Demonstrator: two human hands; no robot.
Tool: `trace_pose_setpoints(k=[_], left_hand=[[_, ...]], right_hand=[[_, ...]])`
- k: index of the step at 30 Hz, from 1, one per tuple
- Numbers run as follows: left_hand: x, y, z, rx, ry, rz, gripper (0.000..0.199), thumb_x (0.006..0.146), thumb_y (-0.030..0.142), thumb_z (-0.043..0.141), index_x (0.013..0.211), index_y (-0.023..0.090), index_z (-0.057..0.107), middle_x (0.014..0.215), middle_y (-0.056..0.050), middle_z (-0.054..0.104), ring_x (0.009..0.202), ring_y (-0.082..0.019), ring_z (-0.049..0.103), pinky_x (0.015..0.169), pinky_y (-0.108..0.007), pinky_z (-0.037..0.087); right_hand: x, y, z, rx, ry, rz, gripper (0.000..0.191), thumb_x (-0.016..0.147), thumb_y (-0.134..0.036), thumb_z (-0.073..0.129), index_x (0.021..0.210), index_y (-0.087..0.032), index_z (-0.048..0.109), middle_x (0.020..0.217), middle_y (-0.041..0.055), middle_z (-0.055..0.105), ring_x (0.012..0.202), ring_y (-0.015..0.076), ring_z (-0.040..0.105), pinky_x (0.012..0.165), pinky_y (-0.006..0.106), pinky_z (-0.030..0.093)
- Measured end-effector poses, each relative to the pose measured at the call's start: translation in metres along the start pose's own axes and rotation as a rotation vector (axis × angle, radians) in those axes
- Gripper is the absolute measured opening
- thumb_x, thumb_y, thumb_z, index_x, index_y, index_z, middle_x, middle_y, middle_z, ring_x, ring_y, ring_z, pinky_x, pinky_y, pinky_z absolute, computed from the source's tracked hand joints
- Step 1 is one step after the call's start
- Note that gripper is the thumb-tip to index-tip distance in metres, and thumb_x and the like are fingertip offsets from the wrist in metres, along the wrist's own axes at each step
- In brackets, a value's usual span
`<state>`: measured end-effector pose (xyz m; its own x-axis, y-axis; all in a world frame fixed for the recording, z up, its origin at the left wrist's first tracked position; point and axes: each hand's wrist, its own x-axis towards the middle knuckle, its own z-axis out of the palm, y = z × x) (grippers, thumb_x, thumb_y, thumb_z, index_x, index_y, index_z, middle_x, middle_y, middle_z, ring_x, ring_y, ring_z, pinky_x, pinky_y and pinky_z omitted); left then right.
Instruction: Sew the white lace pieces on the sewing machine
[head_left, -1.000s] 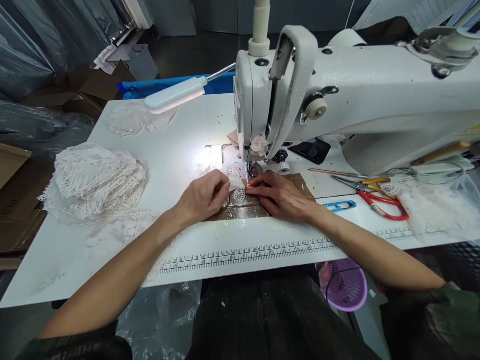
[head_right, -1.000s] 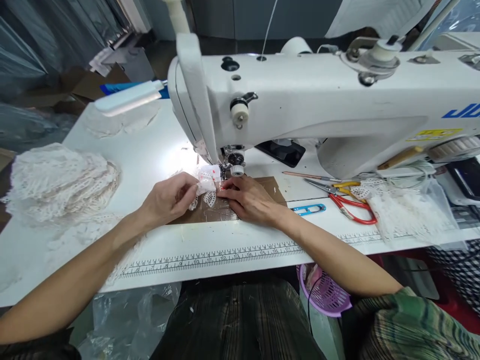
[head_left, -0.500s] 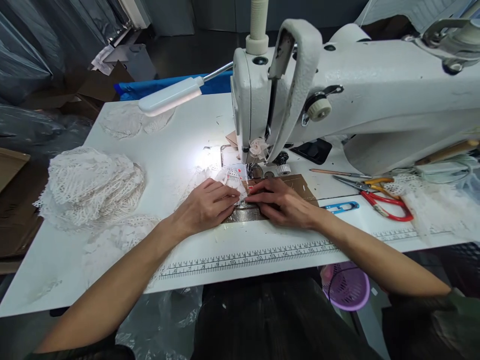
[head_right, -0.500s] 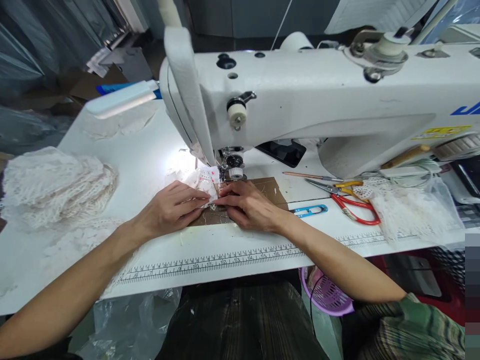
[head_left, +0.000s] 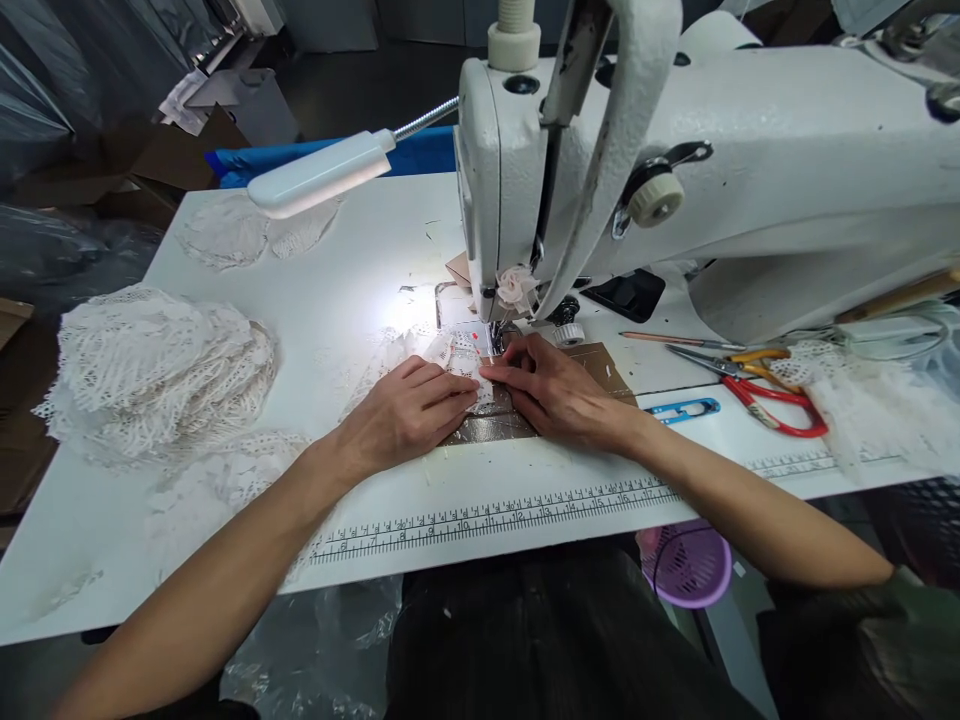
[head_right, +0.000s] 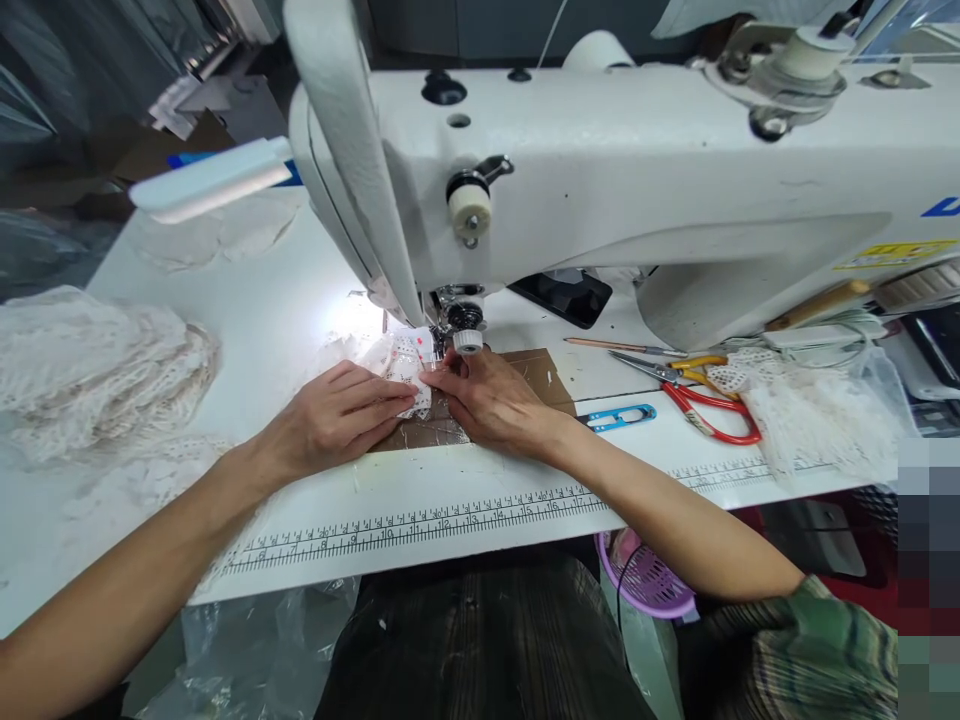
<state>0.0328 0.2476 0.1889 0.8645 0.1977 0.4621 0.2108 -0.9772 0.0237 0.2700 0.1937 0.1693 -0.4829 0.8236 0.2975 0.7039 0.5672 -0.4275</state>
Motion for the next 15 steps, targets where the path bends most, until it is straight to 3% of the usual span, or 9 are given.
trace_pose_setpoints(k=[8,11,15], left_hand=[[-0.002,0.003,0.002,-0.005,-0.047,-0.035,0.016,0.091,0.014,0.058,0.101,0.019,0.069,0.104,-0.007,0.076,0.077,-0.018,0.064,0.069,-0.034,0.052],[0.0,0.002,-0.003,-0.008,-0.03,-0.028,0.012,0.092,0.025,0.061,0.099,0.019,0.069,0.104,-0.007,0.076,0.078,-0.018,0.064,0.071,-0.036,0.051],[0.002,-0.003,-0.009,0.082,0.025,-0.042,0.023,0.09,0.037,0.063,0.1,0.016,0.067,0.103,-0.011,0.075,0.081,-0.022,0.065,0.071,-0.039,0.047]], right_hand=[[-0.012,-0.005,-0.003,0.034,-0.013,-0.009,0.041,0.093,-0.016,0.048,0.131,-0.027,0.059,0.126,0.0118,0.049,0.118,0.0261,0.049,0.102,0.049,0.047],[-0.015,-0.009,-0.008,-0.009,-0.058,-0.045,0.037,0.095,-0.018,0.049,0.126,-0.028,0.064,0.127,0.0099,0.048,0.122,0.0267,0.047,0.106,0.052,0.043],[-0.015,-0.013,-0.011,-0.056,-0.073,-0.055,0.037,0.095,-0.018,0.049,0.128,-0.027,0.064,0.127,0.0111,0.05,0.119,0.0274,0.047,0.105,0.053,0.044]])
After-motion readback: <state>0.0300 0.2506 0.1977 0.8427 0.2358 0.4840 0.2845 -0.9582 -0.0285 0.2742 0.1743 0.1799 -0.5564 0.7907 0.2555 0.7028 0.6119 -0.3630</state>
